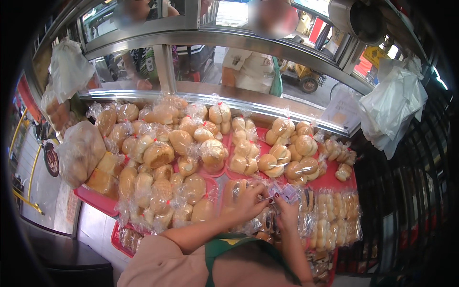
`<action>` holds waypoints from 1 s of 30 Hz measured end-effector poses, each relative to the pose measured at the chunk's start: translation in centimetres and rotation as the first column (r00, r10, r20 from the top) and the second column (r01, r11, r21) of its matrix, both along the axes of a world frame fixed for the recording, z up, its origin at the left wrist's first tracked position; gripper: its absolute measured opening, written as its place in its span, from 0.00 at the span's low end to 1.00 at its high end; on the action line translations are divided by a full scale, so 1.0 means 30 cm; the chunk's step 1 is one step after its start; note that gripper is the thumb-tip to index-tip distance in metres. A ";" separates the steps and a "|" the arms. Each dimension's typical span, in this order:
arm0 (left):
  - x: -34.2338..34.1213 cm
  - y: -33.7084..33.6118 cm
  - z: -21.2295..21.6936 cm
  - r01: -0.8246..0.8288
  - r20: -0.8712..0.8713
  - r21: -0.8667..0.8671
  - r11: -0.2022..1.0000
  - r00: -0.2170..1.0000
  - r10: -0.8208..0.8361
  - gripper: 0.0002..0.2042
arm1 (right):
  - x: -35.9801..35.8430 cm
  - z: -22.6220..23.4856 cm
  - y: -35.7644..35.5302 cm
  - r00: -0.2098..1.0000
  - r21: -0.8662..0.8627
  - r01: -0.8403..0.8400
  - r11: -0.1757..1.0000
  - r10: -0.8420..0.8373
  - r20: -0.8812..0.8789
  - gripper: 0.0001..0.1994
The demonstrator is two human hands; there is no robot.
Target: The person packs various bread rolls into plastic bags at a bakery counter. They handle the rolls by hand, place them into bags, and hand the bags to customers. The person also receives cash and places it into a drawer.
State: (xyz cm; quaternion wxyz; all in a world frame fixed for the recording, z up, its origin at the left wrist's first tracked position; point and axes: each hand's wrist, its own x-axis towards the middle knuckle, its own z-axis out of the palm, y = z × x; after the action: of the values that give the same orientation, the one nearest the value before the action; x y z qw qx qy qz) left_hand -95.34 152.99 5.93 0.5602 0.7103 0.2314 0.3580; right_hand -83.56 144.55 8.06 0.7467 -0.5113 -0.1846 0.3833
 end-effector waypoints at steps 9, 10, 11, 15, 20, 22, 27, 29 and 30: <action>0.000 0.023 -0.009 0.176 0.229 -0.315 0.933 0.968 -0.105 0.19 | -0.022 -0.015 -0.008 0.970 -0.069 -0.083 0.994 0.096 0.222 0.13; -0.002 0.033 -0.002 0.209 0.266 -0.306 0.929 0.956 -0.127 0.20 | -0.025 -0.012 -0.009 0.936 -0.121 -0.114 0.986 0.147 0.319 0.13; -0.004 0.046 0.006 0.267 0.342 -0.290 0.919 0.926 -0.161 0.22 | -0.026 -0.008 -0.011 0.898 -0.217 -0.130 0.968 0.207 0.388 0.13; -0.018 0.102 0.038 0.310 0.088 -0.196 0.930 0.950 -0.298 0.18 | -0.017 0.023 -0.025 0.862 -0.197 -0.134 0.971 0.212 0.459 0.13; -0.047 0.132 0.042 0.344 -0.149 -0.152 0.927 0.919 -0.365 0.10 | 0.015 0.073 -0.035 0.868 -0.166 -0.083 0.983 0.153 0.473 0.11; -0.062 0.133 0.042 0.356 -0.100 -0.192 0.914 0.920 -0.379 0.10 | 0.034 0.092 -0.038 0.857 -0.184 -0.016 0.983 0.108 0.504 0.09; -0.074 0.132 0.082 0.310 -0.213 0.112 0.944 0.936 -0.282 0.16 | 0.059 0.121 -0.017 0.839 -0.261 0.008 0.965 0.135 0.527 0.08; -0.066 0.126 0.103 0.161 -0.048 0.432 0.888 0.987 -0.155 0.22 | 0.051 0.126 -0.005 0.789 -0.294 -0.065 0.954 0.229 0.570 0.07; -0.059 0.123 0.111 0.205 -0.069 0.336 0.919 0.979 -0.193 0.24 | 0.046 0.128 0.001 0.786 -0.333 -0.095 0.938 0.276 0.554 0.07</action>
State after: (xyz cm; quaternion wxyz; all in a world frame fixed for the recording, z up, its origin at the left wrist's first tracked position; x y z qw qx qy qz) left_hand -97.12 156.67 9.26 0.4581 0.8224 0.1020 0.3216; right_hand -82.18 144.57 11.90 0.5275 -0.6868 -0.4005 0.2994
